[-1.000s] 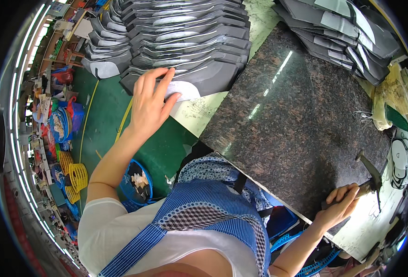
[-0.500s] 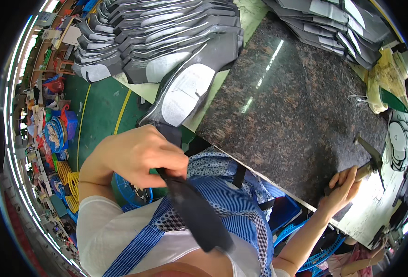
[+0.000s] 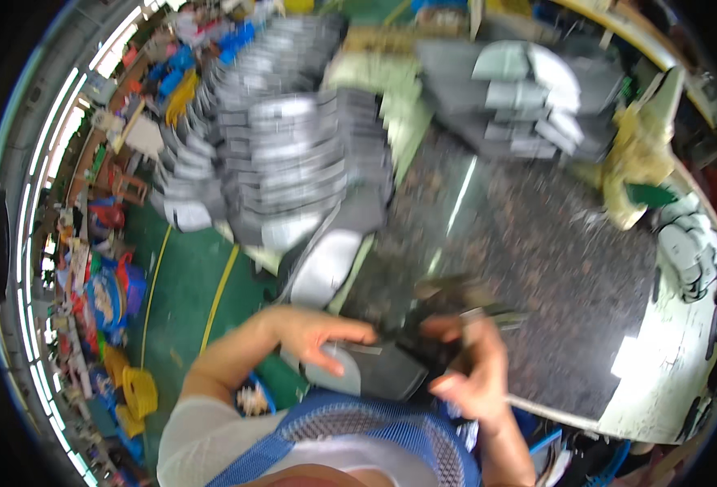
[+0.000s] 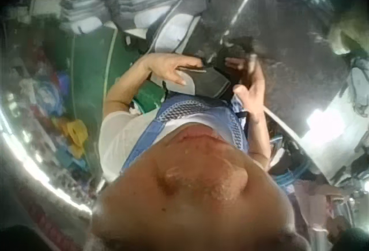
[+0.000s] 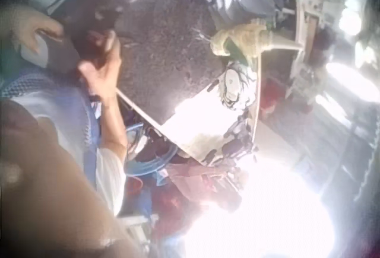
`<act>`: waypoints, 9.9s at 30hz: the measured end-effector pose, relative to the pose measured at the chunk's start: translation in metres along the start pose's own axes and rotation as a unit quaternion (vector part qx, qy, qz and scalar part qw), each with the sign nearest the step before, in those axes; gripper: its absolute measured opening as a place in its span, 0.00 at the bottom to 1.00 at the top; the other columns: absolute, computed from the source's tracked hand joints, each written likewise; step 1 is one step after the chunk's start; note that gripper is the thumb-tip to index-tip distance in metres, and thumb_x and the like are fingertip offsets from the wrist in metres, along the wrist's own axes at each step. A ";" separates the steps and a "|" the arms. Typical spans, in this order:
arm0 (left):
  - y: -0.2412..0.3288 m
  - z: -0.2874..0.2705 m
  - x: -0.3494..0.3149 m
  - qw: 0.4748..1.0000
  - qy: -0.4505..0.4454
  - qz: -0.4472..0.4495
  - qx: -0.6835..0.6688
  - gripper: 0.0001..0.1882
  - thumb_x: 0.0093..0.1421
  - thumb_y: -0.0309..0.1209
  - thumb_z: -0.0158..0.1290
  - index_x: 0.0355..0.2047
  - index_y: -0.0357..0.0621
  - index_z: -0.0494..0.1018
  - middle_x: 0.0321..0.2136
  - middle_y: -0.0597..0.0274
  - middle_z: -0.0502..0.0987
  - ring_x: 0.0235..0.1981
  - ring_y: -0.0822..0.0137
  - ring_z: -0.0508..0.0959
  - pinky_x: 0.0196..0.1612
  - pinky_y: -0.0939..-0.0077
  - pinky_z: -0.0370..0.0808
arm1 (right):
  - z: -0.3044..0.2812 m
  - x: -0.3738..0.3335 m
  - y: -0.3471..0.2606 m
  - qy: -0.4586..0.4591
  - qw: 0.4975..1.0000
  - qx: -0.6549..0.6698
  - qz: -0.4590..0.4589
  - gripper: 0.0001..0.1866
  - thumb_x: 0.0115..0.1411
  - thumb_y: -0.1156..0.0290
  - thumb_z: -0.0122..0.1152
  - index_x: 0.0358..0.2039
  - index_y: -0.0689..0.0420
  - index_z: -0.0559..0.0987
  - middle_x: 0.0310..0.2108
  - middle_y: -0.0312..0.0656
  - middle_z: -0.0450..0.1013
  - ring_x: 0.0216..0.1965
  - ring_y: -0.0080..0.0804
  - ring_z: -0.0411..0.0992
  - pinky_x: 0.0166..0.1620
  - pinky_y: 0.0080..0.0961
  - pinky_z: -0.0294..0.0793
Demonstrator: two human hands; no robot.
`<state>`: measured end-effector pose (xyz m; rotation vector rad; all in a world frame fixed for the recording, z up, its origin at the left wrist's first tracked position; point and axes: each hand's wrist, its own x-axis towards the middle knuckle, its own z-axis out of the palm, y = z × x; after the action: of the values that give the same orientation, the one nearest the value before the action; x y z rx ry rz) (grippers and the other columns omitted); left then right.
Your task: The person folds the edges of shoe upper pieces by hand and flattens the seams with a hammer on a work surface, stacking the finished pieces on the table.
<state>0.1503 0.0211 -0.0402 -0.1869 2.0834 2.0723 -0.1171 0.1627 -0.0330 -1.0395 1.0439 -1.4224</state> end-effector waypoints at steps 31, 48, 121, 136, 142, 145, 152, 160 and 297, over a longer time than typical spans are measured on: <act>0.062 -0.022 0.221 0.977 0.105 0.078 0.166 0.13 0.58 0.36 0.61 0.35 0.39 0.76 0.27 0.57 0.77 0.27 0.65 0.78 0.32 0.68 0.74 | -0.080 -0.054 -0.044 0.357 0.852 -0.380 0.050 0.10 0.58 0.75 0.65 0.39 0.61 0.75 0.32 0.34 0.75 0.32 0.19 0.72 0.36 0.21 0.73; 0.050 -0.017 0.236 0.939 0.174 0.090 0.281 0.11 0.51 0.23 0.64 0.37 0.39 0.80 0.29 0.64 0.75 0.29 0.71 0.76 0.31 0.77 0.73 | -0.118 -0.042 -0.090 0.147 0.866 -0.455 0.147 0.08 0.63 0.71 0.59 0.35 0.61 0.71 0.18 0.51 0.67 0.19 0.50 0.68 0.24 0.35 0.65; 0.019 -0.034 0.117 0.861 0.138 0.221 0.438 0.08 0.50 0.27 0.63 0.30 0.41 0.76 0.25 0.62 0.70 0.22 0.63 0.74 0.23 0.68 0.72 | -0.059 -0.019 -0.036 -0.060 0.865 -0.499 0.009 0.09 0.65 0.71 0.59 0.37 0.64 0.73 0.18 0.42 0.70 0.20 0.24 0.70 0.23 0.28 0.67; 0.019 -0.009 0.145 0.831 0.254 0.204 0.451 0.14 0.49 0.23 0.62 0.38 0.35 0.79 0.27 0.62 0.72 0.27 0.64 0.74 0.27 0.72 0.74 | -0.067 -0.009 -0.063 0.176 0.884 -0.426 0.073 0.07 0.68 0.72 0.52 0.42 0.62 0.73 0.18 0.38 0.67 0.21 0.19 0.62 0.25 0.23 0.64; 0.011 -0.004 0.142 0.760 0.284 0.246 0.531 0.09 0.47 0.23 0.62 0.31 0.38 0.78 0.25 0.63 0.71 0.25 0.68 0.73 0.24 0.77 0.73 | -0.068 0.004 -0.064 0.090 0.862 -0.483 0.127 0.09 0.63 0.77 0.57 0.43 0.64 0.73 0.17 0.47 0.69 0.15 0.30 0.66 0.22 0.31 0.66; 0.021 -0.011 0.131 0.790 0.278 0.201 0.508 0.07 0.47 0.24 0.63 0.27 0.39 0.76 0.24 0.66 0.72 0.26 0.65 0.75 0.28 0.70 0.72 | -0.057 -0.019 -0.038 -0.055 0.864 -0.500 0.036 0.07 0.62 0.75 0.59 0.37 0.63 0.71 0.19 0.47 0.70 0.16 0.32 0.70 0.22 0.32 0.70; 0.022 -0.019 0.101 0.878 0.228 0.163 0.388 0.15 0.46 0.24 0.64 0.37 0.37 0.79 0.31 0.60 0.73 0.31 0.61 0.75 0.31 0.68 0.73 | -0.050 0.005 -0.046 0.090 0.856 -0.509 0.031 0.04 0.62 0.77 0.57 0.36 0.62 0.72 0.20 0.50 0.68 0.14 0.37 0.66 0.22 0.30 0.66; 0.008 -0.022 0.086 0.845 0.262 0.177 0.431 0.13 0.42 0.28 0.68 0.28 0.39 0.77 0.27 0.62 0.73 0.28 0.62 0.74 0.29 0.69 0.72 | -0.021 0.005 -0.045 0.049 0.885 -0.450 0.106 0.07 0.63 0.75 0.57 0.40 0.64 0.73 0.14 0.46 0.68 0.14 0.33 0.69 0.21 0.32 0.67; 0.038 -0.037 0.156 0.942 0.167 0.070 0.281 0.12 0.45 0.24 0.66 0.32 0.40 0.80 0.30 0.61 0.76 0.31 0.63 0.77 0.31 0.71 0.75 | -0.088 -0.021 -0.044 -0.001 0.845 -0.531 0.062 0.09 0.54 0.77 0.66 0.37 0.62 0.80 0.25 0.48 0.77 0.23 0.43 0.77 0.25 0.32 0.72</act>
<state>-0.0120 -0.0075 -0.0383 -0.3236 2.8723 1.4933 -0.2109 0.1928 -0.0127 -1.6811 1.9354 -0.6469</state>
